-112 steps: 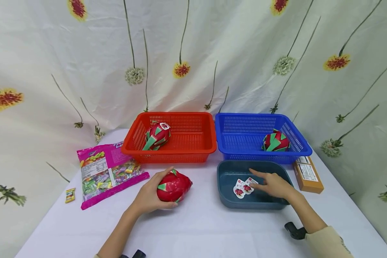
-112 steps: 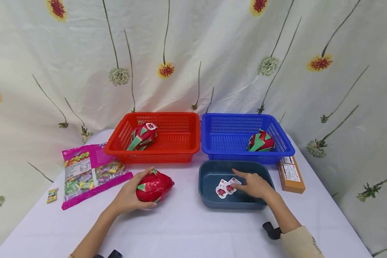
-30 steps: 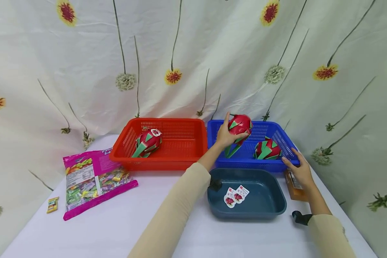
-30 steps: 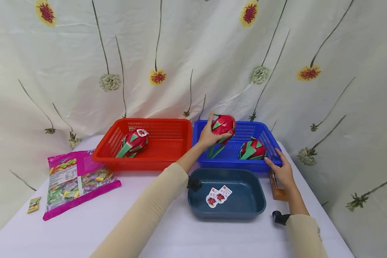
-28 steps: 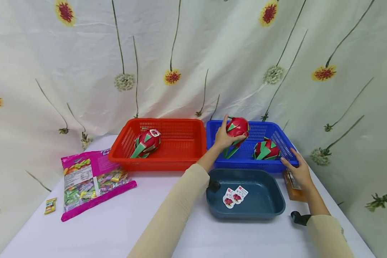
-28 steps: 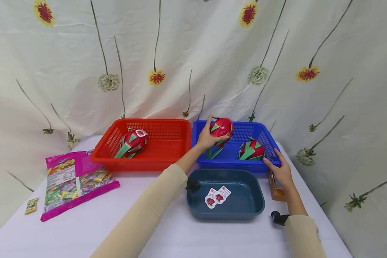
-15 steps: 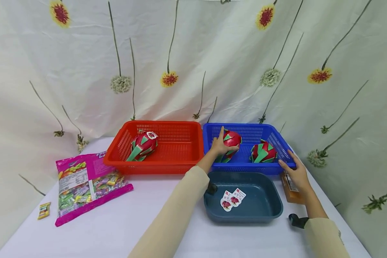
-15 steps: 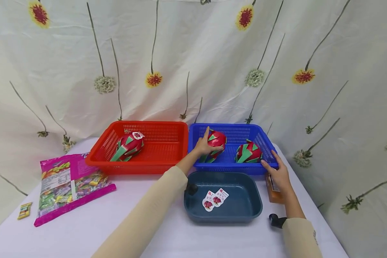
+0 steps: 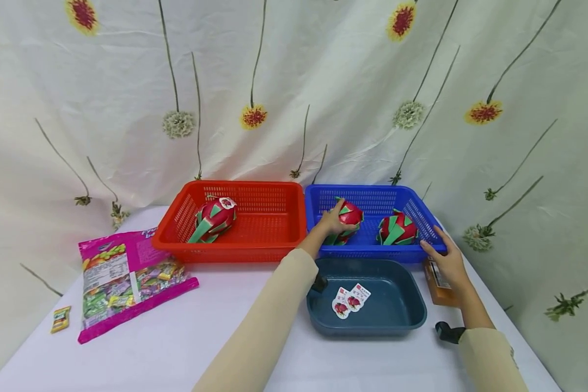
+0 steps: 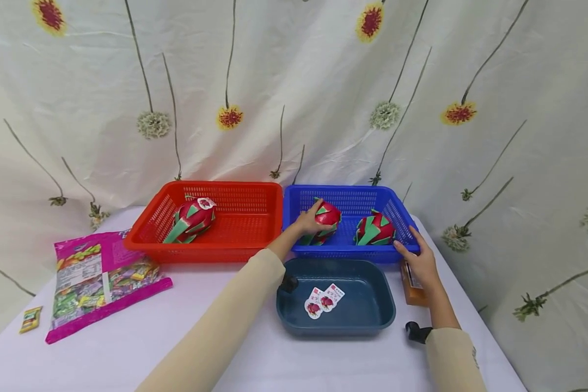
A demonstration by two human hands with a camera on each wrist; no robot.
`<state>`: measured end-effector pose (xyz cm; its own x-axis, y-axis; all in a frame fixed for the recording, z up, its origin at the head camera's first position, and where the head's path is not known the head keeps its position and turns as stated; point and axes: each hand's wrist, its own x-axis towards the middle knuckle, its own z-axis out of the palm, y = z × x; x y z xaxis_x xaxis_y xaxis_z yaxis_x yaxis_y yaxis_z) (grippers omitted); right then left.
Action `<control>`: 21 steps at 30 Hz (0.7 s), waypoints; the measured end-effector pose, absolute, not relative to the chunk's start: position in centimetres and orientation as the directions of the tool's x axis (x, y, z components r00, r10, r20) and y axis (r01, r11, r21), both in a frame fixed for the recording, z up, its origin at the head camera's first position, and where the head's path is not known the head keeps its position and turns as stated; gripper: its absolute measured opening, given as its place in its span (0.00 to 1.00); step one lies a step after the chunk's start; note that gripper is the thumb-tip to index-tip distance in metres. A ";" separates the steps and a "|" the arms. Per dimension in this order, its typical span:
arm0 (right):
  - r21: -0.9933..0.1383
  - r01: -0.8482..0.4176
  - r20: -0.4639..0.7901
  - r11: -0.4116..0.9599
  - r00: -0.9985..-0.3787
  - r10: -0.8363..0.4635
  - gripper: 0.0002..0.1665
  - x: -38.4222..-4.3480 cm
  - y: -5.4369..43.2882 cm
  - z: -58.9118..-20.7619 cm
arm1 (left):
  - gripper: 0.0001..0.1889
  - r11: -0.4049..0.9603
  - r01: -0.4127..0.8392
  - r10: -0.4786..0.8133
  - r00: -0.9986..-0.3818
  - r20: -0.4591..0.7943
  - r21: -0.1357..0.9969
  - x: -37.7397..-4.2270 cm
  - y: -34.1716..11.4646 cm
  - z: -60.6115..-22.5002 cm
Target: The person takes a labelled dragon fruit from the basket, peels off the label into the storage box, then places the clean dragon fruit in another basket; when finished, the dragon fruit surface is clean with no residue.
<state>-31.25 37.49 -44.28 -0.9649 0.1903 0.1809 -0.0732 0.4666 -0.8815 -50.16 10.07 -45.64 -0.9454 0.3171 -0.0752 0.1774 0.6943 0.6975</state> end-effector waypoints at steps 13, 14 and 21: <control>-0.893 -0.058 0.164 0.446 -0.965 0.202 0.45 -30.8 37.2 -44.4 | 0.45 0.696 0.129 0.484 -0.811 -0.328 0.707 -52.3 10.5 -46.7; -0.895 -0.059 0.163 0.442 -0.966 0.201 0.45 -30.8 37.2 -44.4 | 0.45 0.689 0.118 0.479 -0.814 -0.327 0.715 -52.2 10.4 -46.7; -0.894 -0.078 0.185 0.441 -0.961 0.204 0.45 -31.0 37.0 -44.2 | 0.38 0.801 0.268 0.387 -0.914 -0.122 0.535 -48.0 9.7 -42.9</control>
<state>-30.97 37.03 -44.24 -0.9615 0.2035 0.1848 -0.0784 0.4415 -0.8938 -47.95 9.71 -42.95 -0.9138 0.3875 -0.1221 0.2682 0.8011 0.5350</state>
